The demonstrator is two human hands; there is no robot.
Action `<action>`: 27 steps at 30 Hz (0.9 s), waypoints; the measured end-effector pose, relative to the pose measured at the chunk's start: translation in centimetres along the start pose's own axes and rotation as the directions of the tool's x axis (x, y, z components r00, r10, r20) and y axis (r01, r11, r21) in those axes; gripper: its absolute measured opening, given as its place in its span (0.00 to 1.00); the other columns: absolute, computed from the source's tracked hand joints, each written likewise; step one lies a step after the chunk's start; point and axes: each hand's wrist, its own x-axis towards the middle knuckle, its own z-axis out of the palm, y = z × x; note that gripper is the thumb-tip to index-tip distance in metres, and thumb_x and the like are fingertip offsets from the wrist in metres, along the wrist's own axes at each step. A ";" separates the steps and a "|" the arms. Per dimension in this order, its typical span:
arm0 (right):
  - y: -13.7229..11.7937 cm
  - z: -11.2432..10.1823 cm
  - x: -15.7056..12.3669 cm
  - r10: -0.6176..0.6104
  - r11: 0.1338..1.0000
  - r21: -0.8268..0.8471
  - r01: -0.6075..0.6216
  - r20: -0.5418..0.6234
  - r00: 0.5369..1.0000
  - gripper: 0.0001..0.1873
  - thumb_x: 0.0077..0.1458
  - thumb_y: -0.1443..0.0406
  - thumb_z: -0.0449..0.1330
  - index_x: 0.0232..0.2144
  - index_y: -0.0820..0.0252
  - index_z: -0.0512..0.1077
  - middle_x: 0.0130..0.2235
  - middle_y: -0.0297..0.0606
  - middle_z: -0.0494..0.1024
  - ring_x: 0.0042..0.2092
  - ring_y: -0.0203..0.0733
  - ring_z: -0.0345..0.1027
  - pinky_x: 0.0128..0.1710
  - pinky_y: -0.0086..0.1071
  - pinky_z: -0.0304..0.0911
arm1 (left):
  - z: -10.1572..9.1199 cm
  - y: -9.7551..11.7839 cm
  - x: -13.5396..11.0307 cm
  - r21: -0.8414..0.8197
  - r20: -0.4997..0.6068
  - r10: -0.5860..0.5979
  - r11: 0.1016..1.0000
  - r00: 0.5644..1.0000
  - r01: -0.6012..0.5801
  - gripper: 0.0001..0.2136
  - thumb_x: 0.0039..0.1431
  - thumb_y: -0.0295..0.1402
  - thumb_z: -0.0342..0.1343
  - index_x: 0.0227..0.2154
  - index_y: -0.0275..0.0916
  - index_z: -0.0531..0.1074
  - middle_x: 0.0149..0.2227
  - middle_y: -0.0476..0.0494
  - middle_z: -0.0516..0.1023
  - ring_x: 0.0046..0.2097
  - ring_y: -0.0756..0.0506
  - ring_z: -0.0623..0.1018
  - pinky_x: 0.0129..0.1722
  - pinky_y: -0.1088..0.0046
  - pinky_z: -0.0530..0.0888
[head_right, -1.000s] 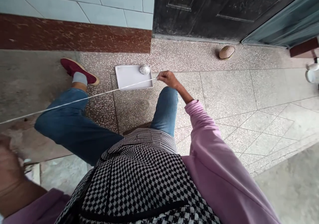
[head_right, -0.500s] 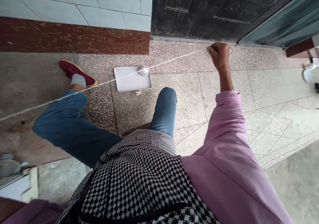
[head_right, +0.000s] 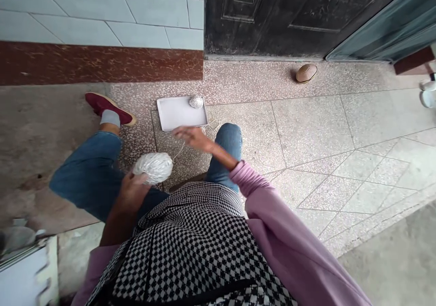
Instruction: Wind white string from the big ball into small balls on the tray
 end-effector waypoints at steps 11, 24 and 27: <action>-2.3 10.4 -6.5 0.165 0.976 0.100 -0.191 0.226 0.960 0.28 0.87 0.41 0.71 0.40 0.53 0.80 0.31 0.32 0.75 0.35 0.43 0.68 0.39 0.35 0.67 | 0.2 1.0 1.3 -0.156 -0.157 0.014 0.987 0.987 -0.038 0.30 0.48 0.52 0.84 0.53 0.49 0.89 0.56 0.35 0.94 0.72 0.20 0.89 0.71 0.37 0.91; -6.8 3.2 -1.7 -0.193 0.971 -0.109 0.213 0.170 0.966 0.35 0.90 0.35 0.64 0.40 0.56 0.77 0.35 0.32 0.71 0.39 0.42 0.63 0.43 0.37 0.61 | -0.6 -1.9 2.9 0.293 0.048 0.094 0.950 0.994 -0.104 0.39 0.49 0.48 0.90 0.62 0.42 0.85 0.61 0.37 0.91 0.67 0.22 0.88 0.71 0.44 0.87; -4.6 3.8 0.1 -0.045 0.999 0.007 0.045 0.161 0.986 0.38 0.88 0.33 0.68 0.37 0.55 0.73 0.31 0.28 0.64 0.37 0.40 0.57 0.39 0.34 0.58 | 0.3 -1.7 1.8 0.064 0.143 0.037 0.997 0.989 -0.046 0.42 0.46 0.50 0.90 0.63 0.42 0.86 0.61 0.33 0.93 0.63 0.21 0.91 0.65 0.44 0.91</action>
